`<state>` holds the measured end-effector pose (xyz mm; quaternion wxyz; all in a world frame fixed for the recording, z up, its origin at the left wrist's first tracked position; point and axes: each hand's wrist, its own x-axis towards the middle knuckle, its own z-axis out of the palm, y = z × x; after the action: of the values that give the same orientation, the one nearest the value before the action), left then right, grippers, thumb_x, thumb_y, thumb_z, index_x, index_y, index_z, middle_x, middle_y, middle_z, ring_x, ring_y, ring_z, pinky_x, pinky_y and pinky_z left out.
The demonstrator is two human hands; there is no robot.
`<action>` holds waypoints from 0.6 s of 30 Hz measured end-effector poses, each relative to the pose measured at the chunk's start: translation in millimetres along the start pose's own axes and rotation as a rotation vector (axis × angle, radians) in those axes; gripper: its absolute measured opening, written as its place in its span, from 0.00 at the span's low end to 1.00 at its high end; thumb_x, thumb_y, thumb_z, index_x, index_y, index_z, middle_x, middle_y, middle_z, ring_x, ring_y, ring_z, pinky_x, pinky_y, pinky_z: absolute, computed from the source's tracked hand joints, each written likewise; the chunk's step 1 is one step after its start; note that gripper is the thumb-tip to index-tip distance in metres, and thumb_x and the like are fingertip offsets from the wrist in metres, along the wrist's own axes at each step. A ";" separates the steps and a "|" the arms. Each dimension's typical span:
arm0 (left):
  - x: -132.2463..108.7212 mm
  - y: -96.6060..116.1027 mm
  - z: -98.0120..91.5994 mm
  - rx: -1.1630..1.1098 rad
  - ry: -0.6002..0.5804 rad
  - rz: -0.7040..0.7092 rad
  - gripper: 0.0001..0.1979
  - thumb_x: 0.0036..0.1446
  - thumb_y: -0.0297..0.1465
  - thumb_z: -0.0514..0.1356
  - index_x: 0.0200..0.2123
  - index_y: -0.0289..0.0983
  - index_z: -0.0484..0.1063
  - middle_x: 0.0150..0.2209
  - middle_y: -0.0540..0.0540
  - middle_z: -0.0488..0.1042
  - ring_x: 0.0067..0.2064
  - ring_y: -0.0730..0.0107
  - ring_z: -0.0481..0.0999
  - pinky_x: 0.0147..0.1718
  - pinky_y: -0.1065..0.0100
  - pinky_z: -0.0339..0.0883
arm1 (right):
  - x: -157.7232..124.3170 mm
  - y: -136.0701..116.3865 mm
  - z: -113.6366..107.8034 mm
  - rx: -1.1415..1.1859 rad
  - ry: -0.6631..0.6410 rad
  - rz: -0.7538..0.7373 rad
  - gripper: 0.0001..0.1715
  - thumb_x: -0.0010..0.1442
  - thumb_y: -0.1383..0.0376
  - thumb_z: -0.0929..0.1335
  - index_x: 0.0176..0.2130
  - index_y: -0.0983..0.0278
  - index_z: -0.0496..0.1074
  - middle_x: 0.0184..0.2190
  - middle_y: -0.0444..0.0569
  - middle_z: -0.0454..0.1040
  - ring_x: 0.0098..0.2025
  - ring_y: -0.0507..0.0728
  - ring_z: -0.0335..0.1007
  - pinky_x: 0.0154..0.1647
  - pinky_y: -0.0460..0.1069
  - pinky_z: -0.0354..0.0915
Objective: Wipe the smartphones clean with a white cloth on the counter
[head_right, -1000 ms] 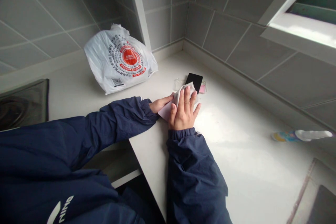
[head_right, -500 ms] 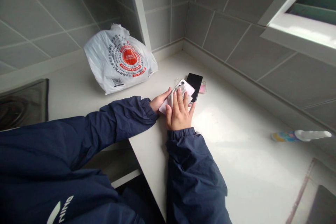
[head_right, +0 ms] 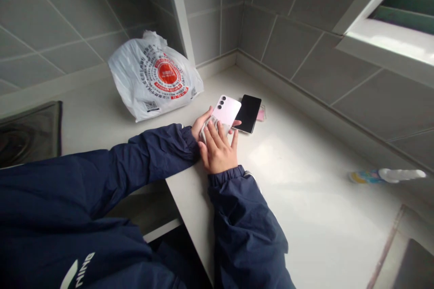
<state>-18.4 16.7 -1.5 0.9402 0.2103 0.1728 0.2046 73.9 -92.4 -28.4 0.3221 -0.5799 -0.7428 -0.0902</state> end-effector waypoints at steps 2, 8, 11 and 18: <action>0.2 2.7 -3.2 -0.010 -0.009 -0.001 0.45 0.68 0.56 0.35 0.65 0.24 0.63 0.43 0.31 0.80 0.33 0.62 0.81 0.38 0.63 0.74 | 0.3 -1.7 -1.1 0.024 0.006 -0.050 0.25 0.71 0.59 0.62 0.63 0.62 0.68 0.66 0.51 0.67 0.71 0.61 0.57 0.76 0.66 0.31; 5.3 2.3 -12.2 -0.064 0.029 0.138 0.39 0.69 0.52 0.37 0.65 0.28 0.64 0.47 0.33 0.80 0.35 0.61 0.81 0.36 0.64 0.74 | 0.0 -0.6 -2.0 0.006 0.086 -0.042 0.21 0.70 0.63 0.63 0.59 0.61 0.72 0.62 0.49 0.72 0.67 0.58 0.64 0.76 0.63 0.33; 7.1 0.6 -15.8 -0.043 0.012 0.089 0.42 0.67 0.56 0.40 0.64 0.28 0.66 0.48 0.31 0.79 0.37 0.59 0.81 0.41 0.61 0.74 | -0.6 -1.5 0.5 -0.048 0.130 0.011 0.21 0.70 0.62 0.63 0.59 0.61 0.72 0.62 0.50 0.72 0.67 0.59 0.65 0.75 0.63 0.35; 6.5 -4.5 -5.7 -0.020 0.011 0.065 0.43 0.67 0.56 0.37 0.65 0.28 0.66 0.53 0.31 0.77 0.48 0.53 0.81 0.57 0.53 0.67 | -3.0 -8.8 7.8 -0.164 -0.001 0.177 0.36 0.71 0.53 0.58 0.71 0.65 0.56 0.70 0.59 0.60 0.73 0.64 0.51 0.73 0.69 0.36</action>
<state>-13.7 17.7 -10.0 0.9342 0.2051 0.1687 0.2381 63.3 -93.5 -34.0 0.2797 -0.6677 -0.6791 -0.1215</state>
